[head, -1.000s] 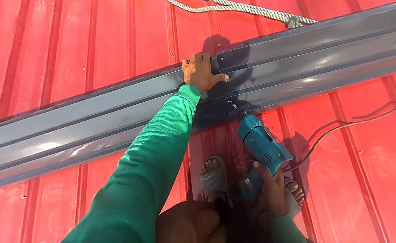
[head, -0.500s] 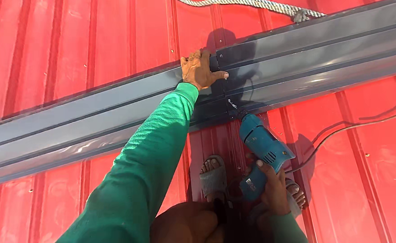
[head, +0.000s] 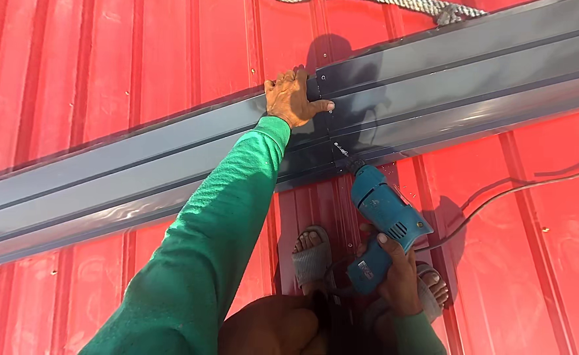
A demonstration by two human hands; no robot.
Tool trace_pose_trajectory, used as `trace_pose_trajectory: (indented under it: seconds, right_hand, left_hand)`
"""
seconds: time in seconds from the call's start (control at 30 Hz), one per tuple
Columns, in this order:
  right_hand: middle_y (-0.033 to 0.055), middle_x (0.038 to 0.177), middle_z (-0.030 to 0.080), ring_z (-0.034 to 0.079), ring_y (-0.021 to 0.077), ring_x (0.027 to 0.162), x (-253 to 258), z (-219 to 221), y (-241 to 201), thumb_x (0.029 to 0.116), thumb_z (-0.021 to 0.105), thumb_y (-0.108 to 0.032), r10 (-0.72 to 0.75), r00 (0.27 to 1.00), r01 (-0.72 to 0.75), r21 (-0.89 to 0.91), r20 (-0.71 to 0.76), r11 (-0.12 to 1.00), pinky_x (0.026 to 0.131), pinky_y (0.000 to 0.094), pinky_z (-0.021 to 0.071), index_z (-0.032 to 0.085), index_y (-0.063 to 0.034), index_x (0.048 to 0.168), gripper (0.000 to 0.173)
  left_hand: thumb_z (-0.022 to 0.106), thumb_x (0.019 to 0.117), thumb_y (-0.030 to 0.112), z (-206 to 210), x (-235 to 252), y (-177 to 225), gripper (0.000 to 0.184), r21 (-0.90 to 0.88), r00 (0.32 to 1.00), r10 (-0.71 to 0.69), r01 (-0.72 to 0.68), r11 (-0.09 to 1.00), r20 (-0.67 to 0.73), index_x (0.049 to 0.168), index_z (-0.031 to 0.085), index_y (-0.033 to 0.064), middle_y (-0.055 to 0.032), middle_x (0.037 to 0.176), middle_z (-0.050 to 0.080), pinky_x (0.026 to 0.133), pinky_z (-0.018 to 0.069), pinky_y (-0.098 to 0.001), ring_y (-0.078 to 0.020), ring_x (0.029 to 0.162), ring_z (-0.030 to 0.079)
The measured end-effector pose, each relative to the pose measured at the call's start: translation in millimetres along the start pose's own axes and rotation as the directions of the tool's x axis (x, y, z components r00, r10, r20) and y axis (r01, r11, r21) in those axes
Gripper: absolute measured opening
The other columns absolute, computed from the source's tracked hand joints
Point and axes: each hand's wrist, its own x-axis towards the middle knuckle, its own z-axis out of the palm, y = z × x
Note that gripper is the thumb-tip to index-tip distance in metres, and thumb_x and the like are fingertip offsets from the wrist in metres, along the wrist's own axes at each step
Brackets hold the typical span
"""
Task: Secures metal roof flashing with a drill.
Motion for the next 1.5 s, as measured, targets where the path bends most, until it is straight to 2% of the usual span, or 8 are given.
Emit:
trace_pose_trajectory:
  seconds: [0.17,0.4,0.63,0.93,1.17,1.27,1.4,1.5]
  right_hand:
    - [0.0289,0.109,0.069,0.072,0.0295,0.072,7.5,1.4,-1.3,0.0930,0.071,-0.030,0.036,0.999,-0.036,0.027,-0.017,0.999,0.066,0.0407,0.0638,0.048,0.0088,0.127,0.057]
    - [0.0275,0.108,0.069,0.071,0.0269,0.069,22.0,8.8,-3.1,0.0998,0.059,-0.025,0.117,0.993,-0.114,0.097,-0.029,0.989,0.063,0.0394,0.0632,0.047,0.0070,0.128,0.045]
    - [0.0243,0.099,0.070,0.070,0.0256,0.066,51.2,-2.9,-40.1,0.1016,0.051,-0.024,0.262,0.965,-0.258,0.120,-0.014,0.959,0.060,0.0393,0.0626,0.051,0.0034,0.124,0.035]
    - [0.0158,0.080,0.065,0.068,0.0246,0.061,66.6,1.3,-49.4,0.0942,0.063,-0.025,0.297,0.953,-0.290,0.091,-0.064,0.953,0.059,0.0417,0.0632,0.052,0.0006,0.116,0.035]
    - [0.0176,0.079,0.067,0.068,0.0253,0.060,67.8,8.9,-52.9,0.0909,0.071,-0.027,0.206,0.975,-0.213,-0.091,-0.080,0.973,0.058,0.0410,0.0630,0.053,0.0037,0.114,0.043]
    - [0.0220,0.088,0.070,0.070,0.0260,0.062,68.1,9.7,-54.6,0.0932,0.069,-0.027,0.191,0.979,-0.198,-0.116,-0.071,0.973,0.058,0.0398,0.0628,0.051,0.0056,0.118,0.044]
    - [0.0192,0.083,0.068,0.069,0.0256,0.061,78.2,3.0,-66.1,0.0908,0.070,-0.027,0.273,0.960,-0.279,-0.098,-0.066,0.955,0.058,0.0399,0.0632,0.051,0.0032,0.118,0.045]
    - [0.0164,0.081,0.069,0.068,0.0245,0.061,92.1,10.9,-80.5,0.0877,0.072,-0.029,0.399,0.917,-0.388,-0.306,-0.030,0.869,0.058,0.0389,0.0624,0.057,0.0021,0.113,0.043]
  left_hand:
    - [0.062,0.0751,0.086,2.7,7.2,-0.3,0.105,0.010,1.000,-0.013,0.013,1.000,0.027,0.147,0.049,0.0109,-0.0206,0.140,0.057,0.108,0.0340,-0.0649,-0.0387,0.133,0.051]
    - [0.062,0.0742,0.087,12.3,26.0,-5.7,0.105,0.021,0.996,-0.016,0.014,1.000,0.084,0.144,0.051,0.0087,-0.0205,0.139,0.058,0.109,0.0328,-0.0673,-0.0388,0.134,0.051]
    - [0.058,0.0760,0.088,24.8,36.2,-12.2,0.106,0.032,0.997,-0.012,0.010,0.999,0.080,0.146,0.050,0.0079,-0.0205,0.142,0.056,0.110,0.0326,-0.0664,-0.0389,0.135,0.051]
    - [0.055,0.0789,0.087,42.6,46.0,-20.0,0.100,0.015,0.999,0.027,-0.028,0.999,0.041,0.140,0.054,0.0083,-0.0213,0.134,0.060,0.105,0.0362,-0.0655,-0.0411,0.129,0.053]
    - [0.054,0.0775,0.089,47.4,52.7,-24.6,0.100,0.009,0.998,0.012,-0.013,1.000,0.067,0.139,0.055,0.0101,-0.0189,0.133,0.061,0.104,0.0360,-0.0644,-0.0396,0.129,0.053]
    - [0.054,0.0774,0.089,47.3,54.7,-23.9,0.101,0.004,0.996,0.014,-0.015,1.000,0.083,0.139,0.054,0.0092,-0.0196,0.134,0.060,0.104,0.0361,-0.0658,-0.0396,0.130,0.053]
    - [0.053,0.0764,0.090,48.7,54.3,-25.9,0.102,-0.005,0.996,0.015,-0.015,1.000,0.083,0.140,0.055,0.0101,-0.0192,0.134,0.060,0.104,0.0363,-0.0655,-0.0393,0.129,0.054]
    - [0.051,0.0752,0.093,48.4,50.0,-27.9,0.103,-0.032,0.996,0.027,-0.024,0.999,0.090,0.139,0.057,0.0117,-0.0176,0.134,0.062,0.106,0.0358,-0.0666,-0.0375,0.130,0.055]
